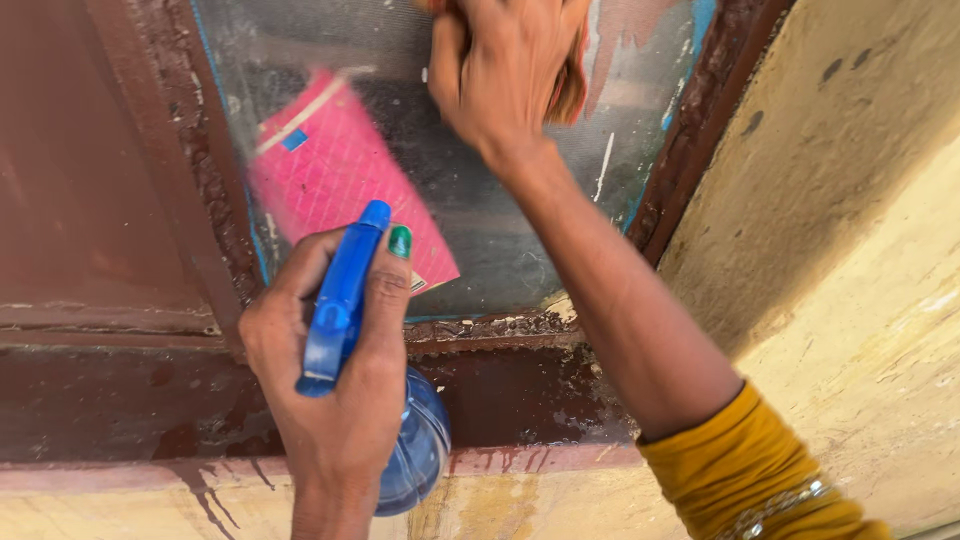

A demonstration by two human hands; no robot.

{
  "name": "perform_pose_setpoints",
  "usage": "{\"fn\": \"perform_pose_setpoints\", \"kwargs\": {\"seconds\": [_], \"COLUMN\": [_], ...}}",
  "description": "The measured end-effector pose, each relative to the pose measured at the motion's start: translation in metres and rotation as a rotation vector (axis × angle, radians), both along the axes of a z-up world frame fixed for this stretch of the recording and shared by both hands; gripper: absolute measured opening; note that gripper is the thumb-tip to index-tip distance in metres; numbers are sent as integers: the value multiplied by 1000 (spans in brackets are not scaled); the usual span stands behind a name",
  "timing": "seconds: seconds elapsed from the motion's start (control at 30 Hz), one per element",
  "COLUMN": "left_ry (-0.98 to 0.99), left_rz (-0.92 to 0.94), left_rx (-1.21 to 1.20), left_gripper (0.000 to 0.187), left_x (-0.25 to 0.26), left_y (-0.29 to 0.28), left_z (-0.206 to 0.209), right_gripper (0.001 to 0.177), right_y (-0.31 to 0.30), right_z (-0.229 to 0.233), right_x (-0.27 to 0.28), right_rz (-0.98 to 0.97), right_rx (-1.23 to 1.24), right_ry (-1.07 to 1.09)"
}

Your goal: The person cleans a window pane by wiping it with a cloth while holding a spray bottle.

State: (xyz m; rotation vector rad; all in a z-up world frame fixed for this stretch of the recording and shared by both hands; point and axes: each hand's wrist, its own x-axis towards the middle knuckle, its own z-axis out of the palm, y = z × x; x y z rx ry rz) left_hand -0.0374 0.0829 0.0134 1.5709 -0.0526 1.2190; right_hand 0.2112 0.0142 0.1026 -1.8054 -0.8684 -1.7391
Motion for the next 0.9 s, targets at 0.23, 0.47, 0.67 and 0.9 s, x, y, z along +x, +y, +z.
{"fn": "perform_pose_setpoints", "kwargs": {"seconds": [0.23,0.47,0.67,0.9], "left_ry": [-15,-8,0,-18], "left_rz": [27,43,1,27], "left_rx": [-16,8,-55,-8], "left_gripper": [12,9,7,10], "left_x": [-8,-15,-15,-24], "left_y": [17,23,37,43], "left_z": [2,1,-2,-3], "right_gripper": [37,33,28,25], "right_y": [0,15,49,52], "right_z": [-80,-8,-27,-62], "right_x": [-41,-22,-36,-43], "right_rz": [115,140,113,215], "right_rx": [-369,-350,-70,-610], "right_ry": [-268,-298,-300,-366]}}
